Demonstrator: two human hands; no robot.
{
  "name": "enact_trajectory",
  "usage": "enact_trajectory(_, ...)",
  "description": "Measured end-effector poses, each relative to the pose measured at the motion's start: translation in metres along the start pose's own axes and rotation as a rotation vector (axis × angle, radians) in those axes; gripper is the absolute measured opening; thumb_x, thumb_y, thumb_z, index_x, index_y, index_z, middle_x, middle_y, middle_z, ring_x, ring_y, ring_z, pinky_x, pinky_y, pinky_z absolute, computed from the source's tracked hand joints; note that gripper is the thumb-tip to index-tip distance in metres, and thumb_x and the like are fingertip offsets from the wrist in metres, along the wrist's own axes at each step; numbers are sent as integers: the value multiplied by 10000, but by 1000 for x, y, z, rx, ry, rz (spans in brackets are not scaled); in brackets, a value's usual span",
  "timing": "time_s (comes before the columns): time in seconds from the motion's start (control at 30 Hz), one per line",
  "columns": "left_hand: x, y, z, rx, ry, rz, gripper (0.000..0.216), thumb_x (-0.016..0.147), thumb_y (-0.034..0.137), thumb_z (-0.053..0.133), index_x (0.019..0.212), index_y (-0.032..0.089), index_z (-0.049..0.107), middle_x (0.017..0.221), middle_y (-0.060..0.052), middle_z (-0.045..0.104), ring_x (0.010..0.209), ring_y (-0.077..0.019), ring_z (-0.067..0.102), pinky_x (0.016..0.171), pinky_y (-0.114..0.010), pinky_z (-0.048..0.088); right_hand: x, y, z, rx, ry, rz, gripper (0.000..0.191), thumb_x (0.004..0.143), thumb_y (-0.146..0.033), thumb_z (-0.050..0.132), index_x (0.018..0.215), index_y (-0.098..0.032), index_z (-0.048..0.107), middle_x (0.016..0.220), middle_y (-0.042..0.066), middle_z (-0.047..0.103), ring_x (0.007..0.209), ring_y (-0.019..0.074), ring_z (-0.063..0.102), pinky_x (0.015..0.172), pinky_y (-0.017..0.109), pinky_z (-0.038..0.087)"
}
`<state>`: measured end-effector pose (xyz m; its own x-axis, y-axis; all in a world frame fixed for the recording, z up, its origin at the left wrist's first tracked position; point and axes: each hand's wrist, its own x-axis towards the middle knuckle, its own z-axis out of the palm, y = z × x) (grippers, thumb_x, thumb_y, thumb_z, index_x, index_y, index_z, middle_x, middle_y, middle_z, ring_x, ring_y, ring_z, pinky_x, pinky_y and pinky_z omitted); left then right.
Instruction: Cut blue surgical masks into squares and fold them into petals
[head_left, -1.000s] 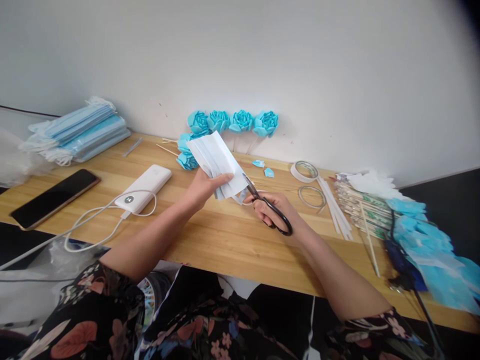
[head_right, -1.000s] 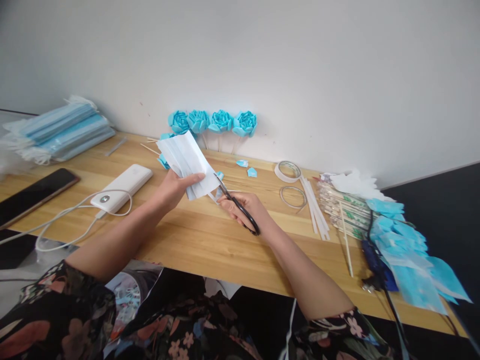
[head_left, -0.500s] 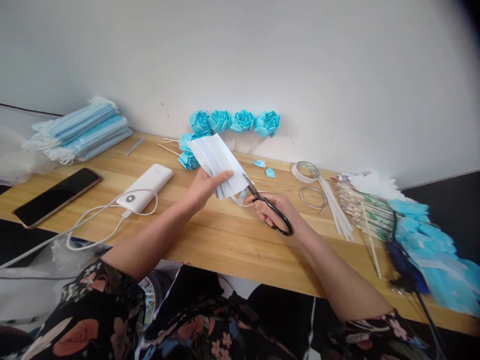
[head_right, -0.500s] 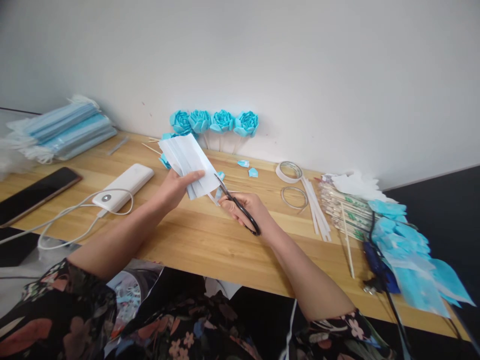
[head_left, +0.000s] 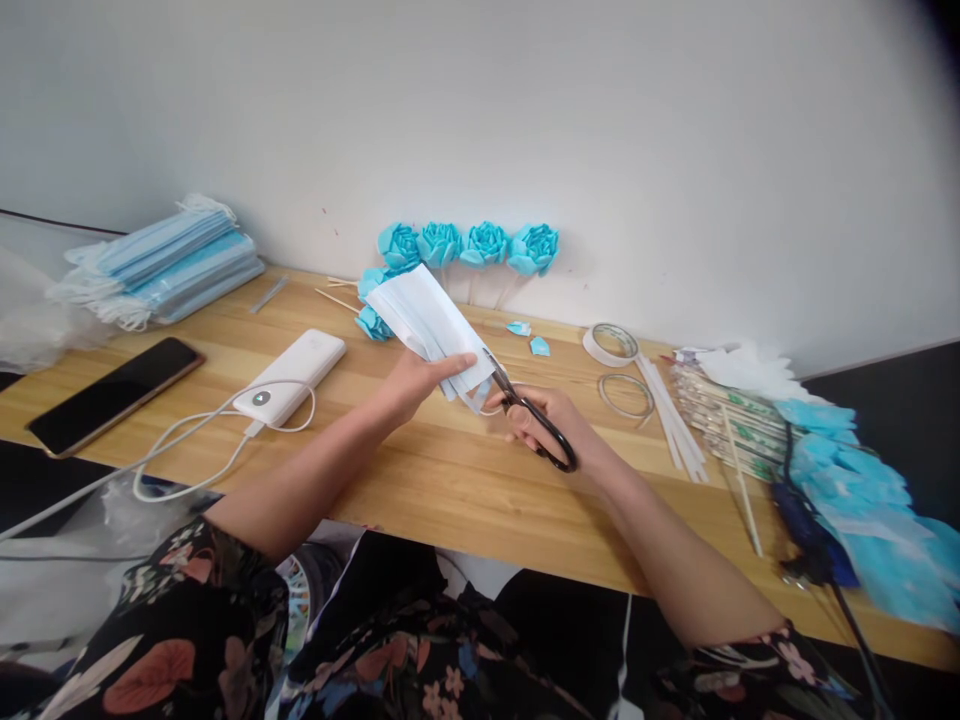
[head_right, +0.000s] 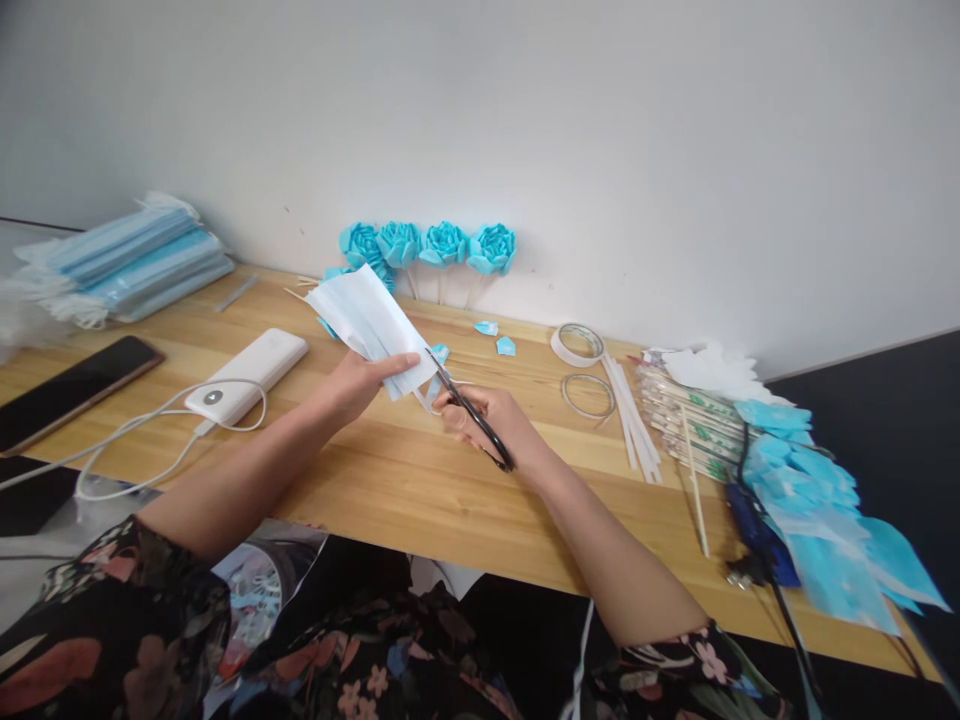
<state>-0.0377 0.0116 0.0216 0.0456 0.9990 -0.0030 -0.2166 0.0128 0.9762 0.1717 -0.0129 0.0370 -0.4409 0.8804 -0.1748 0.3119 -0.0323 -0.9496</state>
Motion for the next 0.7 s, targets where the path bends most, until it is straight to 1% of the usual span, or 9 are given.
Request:
enact_trajectory(0.1,-1,0,1,-10,-17,16,594,644,377,864,1126,131,619,1159,-135,707,1068,-296,666,931,-429,546,2,2,0,20,-32,-28,471,739,-568,720,966,-156,694,647,-35,535,479,74,420,567,280,480)
enact_trajectory(0.23,-5,1,4,26,-37,23,554,646,386,856,1081,128,630,1114,-133,723,1035,-297,679,902,-434,558,2,2,0,12,-28,-62,477,749,-597,721,943,-163,684,648,-30,520,501,89,424,583,287,481)
enact_trajectory(0.37,-7,1,5,101,-66,21,508,656,412,840,1029,134,636,1031,-124,744,983,-299,695,873,-442,570,2,2,-1,10,-43,-42,514,753,-620,710,964,-153,680,622,-40,489,495,92,411,576,289,471)
enact_trajectory(0.43,-7,3,4,110,-62,28,508,664,420,832,1036,137,635,1040,-127,745,999,-302,694,881,-443,571,2,3,-1,9,-46,-37,537,746,-627,710,979,-145,679,622,-43,487,497,89,408,579,287,472)
enact_trajectory(0.57,-6,6,3,101,-34,32,525,675,414,824,1071,128,633,1125,-144,729,1050,-304,683,914,-443,566,4,2,0,48,-52,0,546,712,-626,730,963,-145,679,626,-48,496,494,81,419,582,283,483)
enact_trajectory(0.7,-6,6,3,114,-62,20,510,671,407,829,1054,125,643,1104,-140,734,1030,-302,686,913,-452,568,3,-1,2,74,-53,-15,550,700,-652,740,925,-154,677,640,-43,518,485,71,426,566,274,485)
